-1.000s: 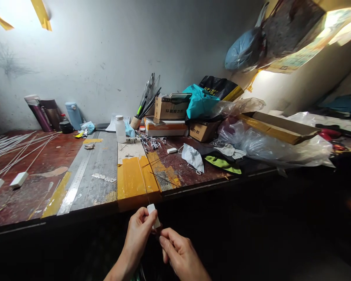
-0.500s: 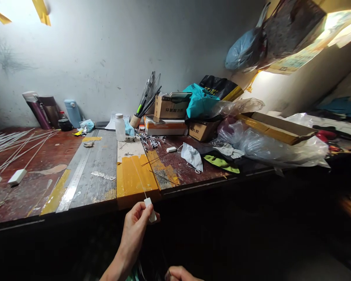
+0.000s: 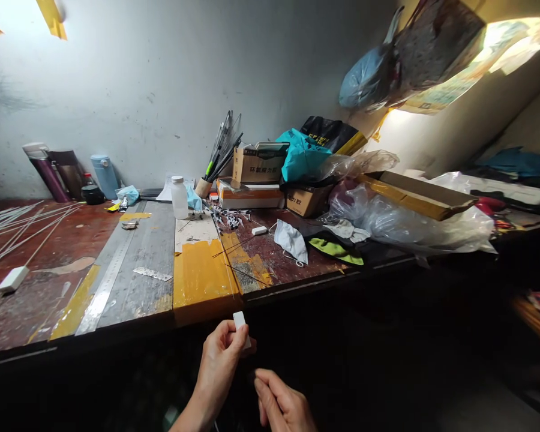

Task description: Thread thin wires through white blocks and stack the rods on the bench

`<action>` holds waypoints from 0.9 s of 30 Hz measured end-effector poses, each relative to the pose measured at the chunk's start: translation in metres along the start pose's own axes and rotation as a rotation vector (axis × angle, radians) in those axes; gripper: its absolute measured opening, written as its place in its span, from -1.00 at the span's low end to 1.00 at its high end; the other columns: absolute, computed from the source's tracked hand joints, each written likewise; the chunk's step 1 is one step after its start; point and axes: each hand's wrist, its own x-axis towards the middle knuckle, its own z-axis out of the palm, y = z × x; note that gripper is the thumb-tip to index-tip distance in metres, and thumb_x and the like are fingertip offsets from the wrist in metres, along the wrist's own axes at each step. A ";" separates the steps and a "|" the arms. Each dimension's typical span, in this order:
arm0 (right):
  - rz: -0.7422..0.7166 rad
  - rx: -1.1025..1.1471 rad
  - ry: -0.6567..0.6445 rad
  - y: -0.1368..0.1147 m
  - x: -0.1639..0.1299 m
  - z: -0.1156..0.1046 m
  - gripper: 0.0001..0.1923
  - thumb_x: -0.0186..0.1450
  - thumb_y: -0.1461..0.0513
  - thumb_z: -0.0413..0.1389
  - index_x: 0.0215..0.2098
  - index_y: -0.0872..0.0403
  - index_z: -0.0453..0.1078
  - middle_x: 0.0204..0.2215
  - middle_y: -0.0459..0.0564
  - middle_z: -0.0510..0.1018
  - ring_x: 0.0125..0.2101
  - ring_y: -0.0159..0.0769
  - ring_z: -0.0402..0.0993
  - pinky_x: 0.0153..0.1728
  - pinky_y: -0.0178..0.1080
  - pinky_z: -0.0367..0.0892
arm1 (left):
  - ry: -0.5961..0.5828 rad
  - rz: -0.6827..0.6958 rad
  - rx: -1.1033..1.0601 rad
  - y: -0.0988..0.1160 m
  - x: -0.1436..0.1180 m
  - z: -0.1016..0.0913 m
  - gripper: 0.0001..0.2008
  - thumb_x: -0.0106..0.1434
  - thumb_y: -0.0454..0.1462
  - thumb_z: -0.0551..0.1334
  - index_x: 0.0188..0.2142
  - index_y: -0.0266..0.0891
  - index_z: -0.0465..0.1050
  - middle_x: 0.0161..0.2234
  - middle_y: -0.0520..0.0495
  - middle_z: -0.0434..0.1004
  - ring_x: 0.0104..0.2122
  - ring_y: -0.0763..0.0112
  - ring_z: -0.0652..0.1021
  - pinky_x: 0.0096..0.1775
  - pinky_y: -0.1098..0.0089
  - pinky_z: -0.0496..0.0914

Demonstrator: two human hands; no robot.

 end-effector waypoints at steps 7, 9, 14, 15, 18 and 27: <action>-0.004 0.012 -0.125 -0.027 0.026 -0.012 -0.53 0.39 -0.05 -0.17 -0.28 0.10 0.39 -0.71 -0.21 0.21 -0.65 -0.42 0.15 -0.54 -0.34 0.11 | 0.036 0.009 0.021 -0.004 0.009 -0.003 -0.61 0.12 0.01 0.31 -0.48 -0.28 0.35 -0.58 0.01 0.45 -0.57 0.43 0.42 -0.49 0.47 0.28; 0.026 0.013 -0.137 -0.032 0.031 -0.014 -0.63 0.35 -0.02 -0.07 -0.21 0.09 0.37 -0.68 -0.22 0.22 -0.66 -0.45 0.12 -0.58 -0.36 0.06 | 0.054 0.019 0.024 -0.001 0.011 -0.004 -0.61 0.10 0.01 0.32 -0.50 -0.29 0.36 -0.59 0.01 0.43 -0.57 0.44 0.42 -0.49 0.47 0.29; 0.021 -0.003 -0.123 -0.040 0.038 -0.018 -0.75 0.32 0.09 0.00 -0.37 0.09 0.34 -0.57 -0.17 0.29 -0.63 -0.49 0.10 -0.61 -0.39 0.01 | 0.072 0.011 0.003 0.005 0.012 -0.006 -0.59 0.07 0.02 0.33 -0.51 -0.29 0.34 -0.60 0.01 0.44 -0.58 0.45 0.42 -0.50 0.48 0.31; 0.009 -0.004 -0.130 -0.041 0.038 -0.018 -0.73 0.34 0.10 -0.03 -0.38 0.10 0.34 -0.58 -0.17 0.29 -0.62 -0.48 0.11 -0.60 -0.39 0.03 | 0.075 0.005 0.001 0.006 0.011 -0.006 -0.59 0.07 0.02 0.33 -0.52 -0.29 0.34 -0.60 0.00 0.44 -0.59 0.45 0.42 -0.50 0.48 0.32; 0.007 0.004 -0.170 -0.043 0.039 -0.018 -0.71 0.36 0.10 -0.06 -0.38 0.10 0.35 -0.62 -0.18 0.28 -0.62 -0.47 0.14 -0.59 -0.40 0.05 | 0.086 -0.008 0.006 0.008 0.009 -0.009 -0.59 0.05 0.02 0.34 -0.52 -0.29 0.33 -0.61 0.00 0.44 -0.59 0.45 0.42 -0.51 0.48 0.32; 0.089 0.171 -0.247 -0.045 0.041 -0.005 -0.76 0.27 0.07 0.09 -0.35 0.10 0.34 -0.62 -0.21 0.28 -0.61 -0.49 0.16 -0.58 -0.42 0.07 | 0.142 0.013 0.063 0.014 0.006 -0.017 -0.58 0.01 0.02 0.37 -0.57 -0.27 0.33 -0.65 0.09 0.33 -0.62 0.49 0.36 -0.55 0.52 0.26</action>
